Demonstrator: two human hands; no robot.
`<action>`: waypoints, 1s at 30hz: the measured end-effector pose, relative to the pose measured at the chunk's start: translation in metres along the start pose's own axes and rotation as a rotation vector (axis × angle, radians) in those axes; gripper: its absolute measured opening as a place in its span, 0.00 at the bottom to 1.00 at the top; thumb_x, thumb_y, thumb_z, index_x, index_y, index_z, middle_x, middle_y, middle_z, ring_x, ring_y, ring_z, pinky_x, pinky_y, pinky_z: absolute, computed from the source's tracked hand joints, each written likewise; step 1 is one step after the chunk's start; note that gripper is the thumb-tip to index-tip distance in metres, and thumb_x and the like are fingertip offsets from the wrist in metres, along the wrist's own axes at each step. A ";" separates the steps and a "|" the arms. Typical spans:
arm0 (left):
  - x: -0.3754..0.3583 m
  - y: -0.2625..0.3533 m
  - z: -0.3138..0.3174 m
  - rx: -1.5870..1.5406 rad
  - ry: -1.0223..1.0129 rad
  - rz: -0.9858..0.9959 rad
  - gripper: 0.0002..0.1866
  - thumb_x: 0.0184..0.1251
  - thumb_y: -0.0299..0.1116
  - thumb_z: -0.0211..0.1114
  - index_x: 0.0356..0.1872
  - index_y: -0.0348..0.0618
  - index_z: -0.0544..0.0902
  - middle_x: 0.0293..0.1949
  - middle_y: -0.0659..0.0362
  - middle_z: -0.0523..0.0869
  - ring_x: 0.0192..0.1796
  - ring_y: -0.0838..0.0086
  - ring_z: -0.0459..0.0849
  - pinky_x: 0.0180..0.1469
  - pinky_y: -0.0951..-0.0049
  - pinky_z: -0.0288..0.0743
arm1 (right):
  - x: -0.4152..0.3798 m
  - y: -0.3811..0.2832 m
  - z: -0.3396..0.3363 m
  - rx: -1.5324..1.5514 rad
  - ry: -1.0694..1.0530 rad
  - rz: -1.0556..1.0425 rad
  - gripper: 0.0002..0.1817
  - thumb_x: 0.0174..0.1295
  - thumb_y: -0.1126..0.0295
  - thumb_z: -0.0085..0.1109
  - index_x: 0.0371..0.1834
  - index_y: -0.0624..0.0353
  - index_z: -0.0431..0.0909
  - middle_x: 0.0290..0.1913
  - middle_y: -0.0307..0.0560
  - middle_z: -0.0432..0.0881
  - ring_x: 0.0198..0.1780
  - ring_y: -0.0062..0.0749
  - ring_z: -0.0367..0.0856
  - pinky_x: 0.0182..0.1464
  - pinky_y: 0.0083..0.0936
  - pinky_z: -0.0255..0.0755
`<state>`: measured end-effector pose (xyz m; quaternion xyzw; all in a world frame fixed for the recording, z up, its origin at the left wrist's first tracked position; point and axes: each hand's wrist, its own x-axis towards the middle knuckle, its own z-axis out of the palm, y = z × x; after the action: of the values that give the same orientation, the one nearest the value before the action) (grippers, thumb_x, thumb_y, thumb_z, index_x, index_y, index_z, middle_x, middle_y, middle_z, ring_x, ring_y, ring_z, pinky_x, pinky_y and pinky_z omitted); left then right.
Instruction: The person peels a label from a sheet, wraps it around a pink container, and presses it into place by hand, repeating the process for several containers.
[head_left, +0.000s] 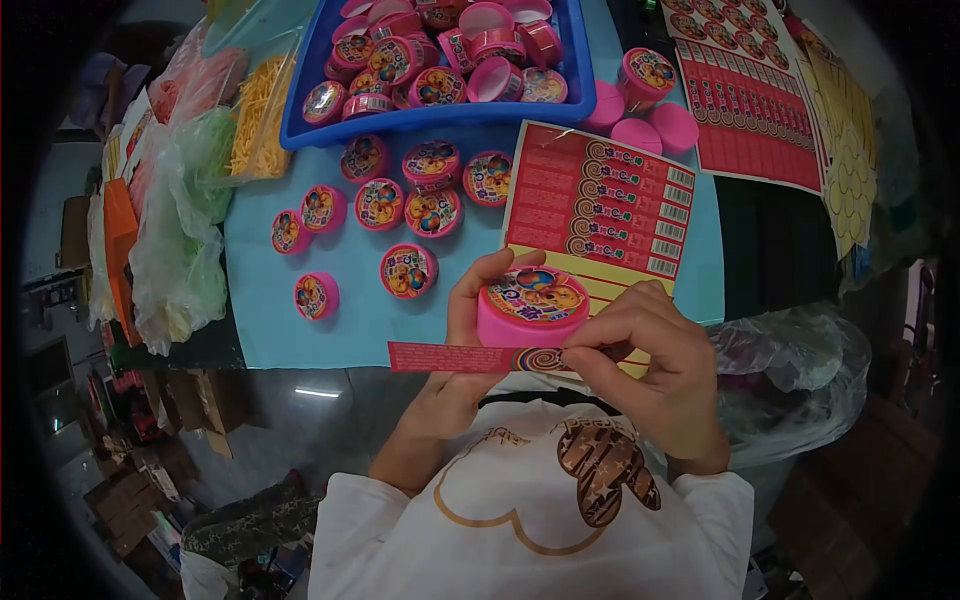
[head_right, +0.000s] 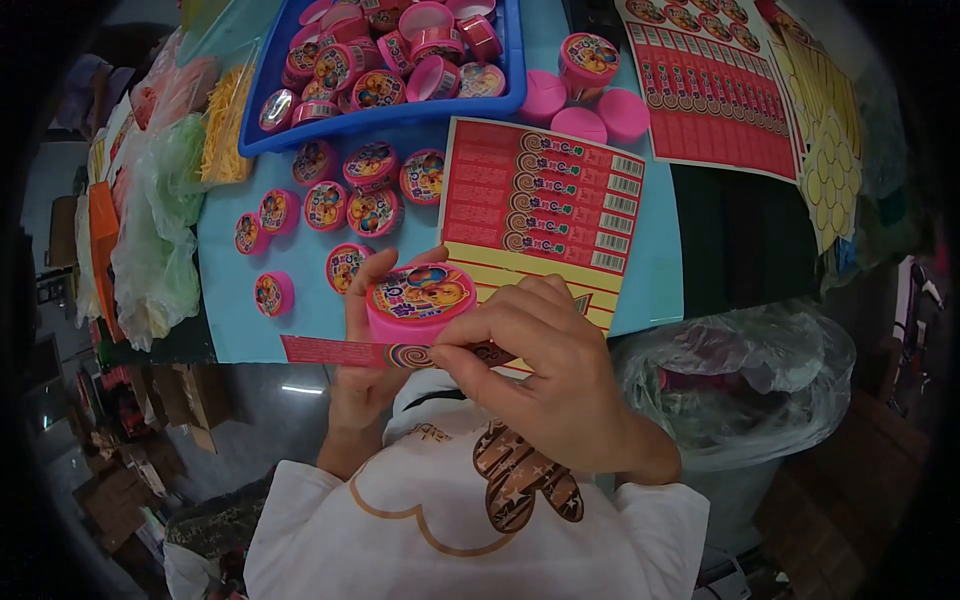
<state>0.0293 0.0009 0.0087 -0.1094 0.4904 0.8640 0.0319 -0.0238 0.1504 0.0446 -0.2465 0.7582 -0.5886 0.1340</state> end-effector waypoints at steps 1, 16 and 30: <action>0.000 0.000 -0.001 0.001 0.002 -0.002 0.45 0.47 0.53 0.62 0.62 0.45 0.49 0.62 0.40 0.54 0.62 0.54 0.62 0.60 0.59 0.63 | 0.000 0.000 -0.001 -0.026 0.001 -0.002 0.06 0.44 0.77 0.62 0.27 0.59 0.77 0.24 0.38 0.75 0.27 0.27 0.70 0.37 0.24 0.60; 0.002 0.001 -0.010 -0.030 -0.180 0.056 0.46 0.48 0.36 0.66 0.64 0.39 0.46 0.62 0.51 0.55 0.65 0.64 0.56 0.64 0.63 0.52 | 0.002 0.001 -0.005 -0.128 0.073 -0.019 0.07 0.42 0.79 0.63 0.25 0.59 0.76 0.21 0.39 0.72 0.26 0.28 0.68 0.34 0.24 0.59; 0.012 0.001 -0.002 0.128 0.076 0.336 0.22 0.70 0.33 0.35 0.62 0.39 0.46 0.61 0.39 0.57 0.60 0.61 0.66 0.59 0.65 0.61 | 0.002 0.013 0.002 -0.017 0.178 0.011 0.11 0.39 0.73 0.69 0.23 0.57 0.74 0.21 0.37 0.74 0.27 0.27 0.70 0.37 0.24 0.59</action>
<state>0.0173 -0.0015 0.0059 -0.0564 0.5567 0.8194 -0.1244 -0.0277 0.1498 0.0315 -0.1900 0.7733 -0.6012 0.0672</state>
